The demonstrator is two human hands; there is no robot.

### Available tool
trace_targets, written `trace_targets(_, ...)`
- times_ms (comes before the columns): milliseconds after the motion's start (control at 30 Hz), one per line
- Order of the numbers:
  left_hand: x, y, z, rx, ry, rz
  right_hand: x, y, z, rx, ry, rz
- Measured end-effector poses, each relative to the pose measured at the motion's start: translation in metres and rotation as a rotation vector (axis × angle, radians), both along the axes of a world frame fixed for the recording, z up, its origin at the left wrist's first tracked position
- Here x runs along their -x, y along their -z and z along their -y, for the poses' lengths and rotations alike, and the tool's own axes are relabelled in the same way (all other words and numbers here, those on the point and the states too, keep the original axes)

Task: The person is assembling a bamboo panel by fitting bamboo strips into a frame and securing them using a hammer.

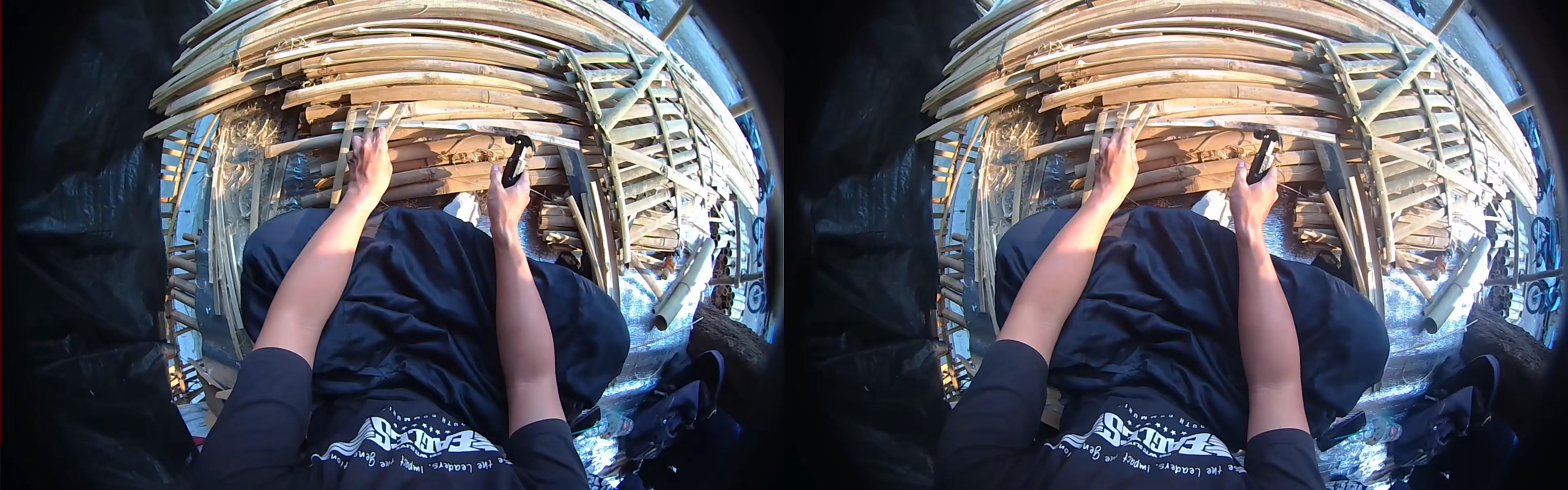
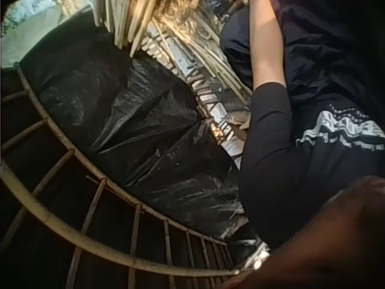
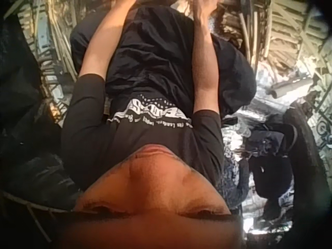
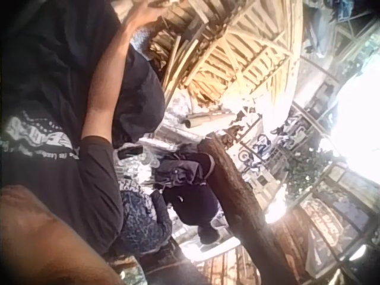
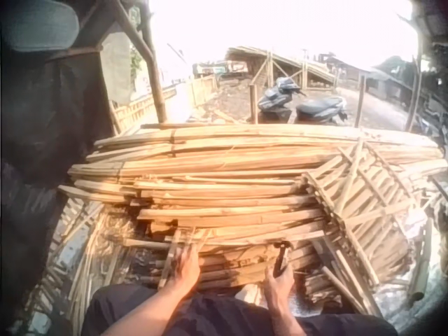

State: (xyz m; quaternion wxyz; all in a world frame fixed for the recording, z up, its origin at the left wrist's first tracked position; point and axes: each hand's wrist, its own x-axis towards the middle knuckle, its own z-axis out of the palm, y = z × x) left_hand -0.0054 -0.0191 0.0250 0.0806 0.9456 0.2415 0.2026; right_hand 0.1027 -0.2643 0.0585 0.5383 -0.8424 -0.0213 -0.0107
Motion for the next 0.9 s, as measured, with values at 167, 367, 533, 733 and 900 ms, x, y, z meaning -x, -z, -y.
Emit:
trace_targets(167, 0.001, 0.002, -0.001, -0.033, -0.027, -0.018, 0.003, -0.003, -0.001, -0.03, 0.0, 0.024)
trace_targets(367, 0.004, 0.009, 0.001, -0.013, -0.016, 0.013, -0.002, 0.0, 0.001, 0.0, 0.047, 0.023)
trace_targets(533, -0.002, -0.001, 0.017, -0.09, -0.081, 0.052, -0.003, -0.001, 0.003, -0.062, 0.027, 0.024)
trace_targets(733, -0.025, 0.005, 0.027, -0.121, 0.156, 0.2, -0.003, 0.0, -0.001, -0.031, -0.046, 0.073)
trace_targets(900, -0.04, 0.005, 0.031, -0.064, 0.098, 0.204, -0.004, -0.001, -0.002, 0.078, -0.124, 0.046)
